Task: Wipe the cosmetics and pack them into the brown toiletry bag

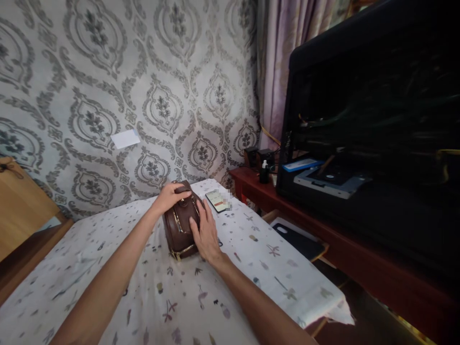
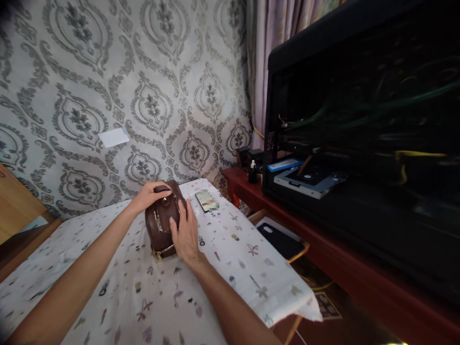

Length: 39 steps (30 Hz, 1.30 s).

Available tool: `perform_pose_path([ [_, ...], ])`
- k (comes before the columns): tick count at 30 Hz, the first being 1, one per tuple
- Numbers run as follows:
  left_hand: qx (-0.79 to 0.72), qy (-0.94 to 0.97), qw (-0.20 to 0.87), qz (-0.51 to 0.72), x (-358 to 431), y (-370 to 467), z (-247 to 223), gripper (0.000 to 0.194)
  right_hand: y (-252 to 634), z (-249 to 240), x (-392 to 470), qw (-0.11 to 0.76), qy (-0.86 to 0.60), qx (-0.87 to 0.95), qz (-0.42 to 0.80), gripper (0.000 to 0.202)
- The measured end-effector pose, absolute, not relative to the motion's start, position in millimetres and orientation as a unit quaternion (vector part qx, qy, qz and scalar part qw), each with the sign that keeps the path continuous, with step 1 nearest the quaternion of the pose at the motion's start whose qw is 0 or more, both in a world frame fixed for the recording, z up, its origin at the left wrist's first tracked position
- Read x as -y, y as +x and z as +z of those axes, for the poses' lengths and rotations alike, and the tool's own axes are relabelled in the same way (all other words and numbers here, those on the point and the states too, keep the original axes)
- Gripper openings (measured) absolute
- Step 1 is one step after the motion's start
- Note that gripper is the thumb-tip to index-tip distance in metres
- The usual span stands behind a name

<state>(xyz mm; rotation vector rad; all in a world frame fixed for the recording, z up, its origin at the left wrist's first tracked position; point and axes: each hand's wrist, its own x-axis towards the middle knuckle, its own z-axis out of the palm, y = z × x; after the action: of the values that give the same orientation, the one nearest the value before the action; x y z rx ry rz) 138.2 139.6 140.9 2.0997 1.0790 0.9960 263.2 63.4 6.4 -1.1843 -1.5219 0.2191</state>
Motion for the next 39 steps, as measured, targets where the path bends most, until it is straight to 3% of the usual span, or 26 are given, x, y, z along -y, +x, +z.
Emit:
perform_pose_path([
  [5, -0.423, 0.769, 0.245, 0.413, -153.7, 109.4, 143.2, 0.037, 258.0, 3.0, -61.6, 0.563, -0.515, 0.642, 0.082, 0.058],
  [14, -0.487, 0.743, 0.138, 0.438, -169.2, 82.1, 123.5, 0.019, 256.3, -0.4, -61.9, 0.559, -0.507, 0.653, 0.065, 0.08],
  [22, -0.512, 0.729, 0.067, 0.45, -165.1, 92.9, 119.7, 0.02, 258.1, -3.3, -63.0, 0.547, -0.501, 0.67, 0.04, 0.087],
  [29, -0.514, 0.716, 0.073, 0.466, -162.3, 102.5, 116.9, 0.029, 257.2, -5.2, -64.3, 0.528, -0.514, 0.675, 0.032, 0.087],
  [39, -0.51, 0.693, 0.114, 0.496, -133.6, 108.1, 106.8, 0.027, 258.9, -3.2, -62.9, 0.511, -0.521, 0.683, 0.026, 0.087],
])
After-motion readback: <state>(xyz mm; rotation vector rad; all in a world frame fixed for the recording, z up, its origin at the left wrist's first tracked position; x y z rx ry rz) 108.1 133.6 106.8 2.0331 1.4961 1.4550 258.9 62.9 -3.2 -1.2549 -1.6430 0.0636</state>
